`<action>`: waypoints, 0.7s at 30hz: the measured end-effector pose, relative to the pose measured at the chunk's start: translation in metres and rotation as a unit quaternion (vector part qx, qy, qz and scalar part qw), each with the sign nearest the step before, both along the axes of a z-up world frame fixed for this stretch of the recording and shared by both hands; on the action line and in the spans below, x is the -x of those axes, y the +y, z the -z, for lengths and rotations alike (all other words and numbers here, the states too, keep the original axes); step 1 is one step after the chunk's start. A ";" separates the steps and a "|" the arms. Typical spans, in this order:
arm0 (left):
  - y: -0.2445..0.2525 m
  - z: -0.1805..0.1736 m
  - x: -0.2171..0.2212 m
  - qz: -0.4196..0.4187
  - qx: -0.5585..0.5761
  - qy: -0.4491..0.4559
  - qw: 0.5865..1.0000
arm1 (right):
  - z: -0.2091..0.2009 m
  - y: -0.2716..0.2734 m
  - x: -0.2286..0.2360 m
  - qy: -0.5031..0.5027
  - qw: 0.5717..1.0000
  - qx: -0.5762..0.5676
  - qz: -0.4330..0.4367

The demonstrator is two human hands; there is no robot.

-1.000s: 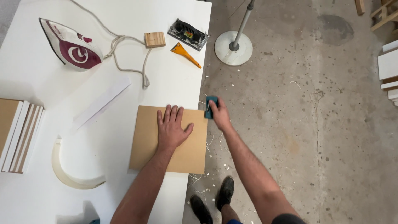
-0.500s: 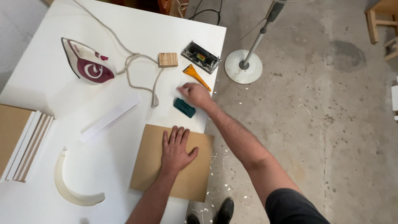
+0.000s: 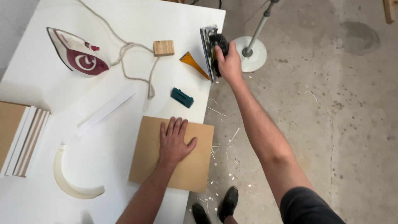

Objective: The person smooths the edges of a rectangular wooden board using a sanding block and a scraper. They then place a white strip on the board, iron it with a clothes iron, and secure it with a clamp. The person repeats the edge-smoothing process on the board.

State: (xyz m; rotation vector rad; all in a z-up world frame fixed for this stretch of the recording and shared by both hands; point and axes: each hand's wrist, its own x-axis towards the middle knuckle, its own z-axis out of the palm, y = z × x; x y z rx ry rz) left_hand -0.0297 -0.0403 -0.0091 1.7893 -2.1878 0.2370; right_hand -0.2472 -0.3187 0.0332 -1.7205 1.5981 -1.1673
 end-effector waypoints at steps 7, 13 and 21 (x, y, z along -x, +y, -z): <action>0.003 0.009 -0.001 0.004 0.035 0.015 0.999 | 0.062 0.347 0.044 -0.157 0.977 -0.131 0.066; 0.004 0.013 -0.004 0.013 0.051 0.018 0.998 | 0.083 0.494 -0.001 -0.104 0.958 -0.249 0.095; 0.004 0.021 -0.006 0.015 0.048 0.020 0.999 | 0.085 0.304 -0.006 -0.091 0.989 -0.105 0.057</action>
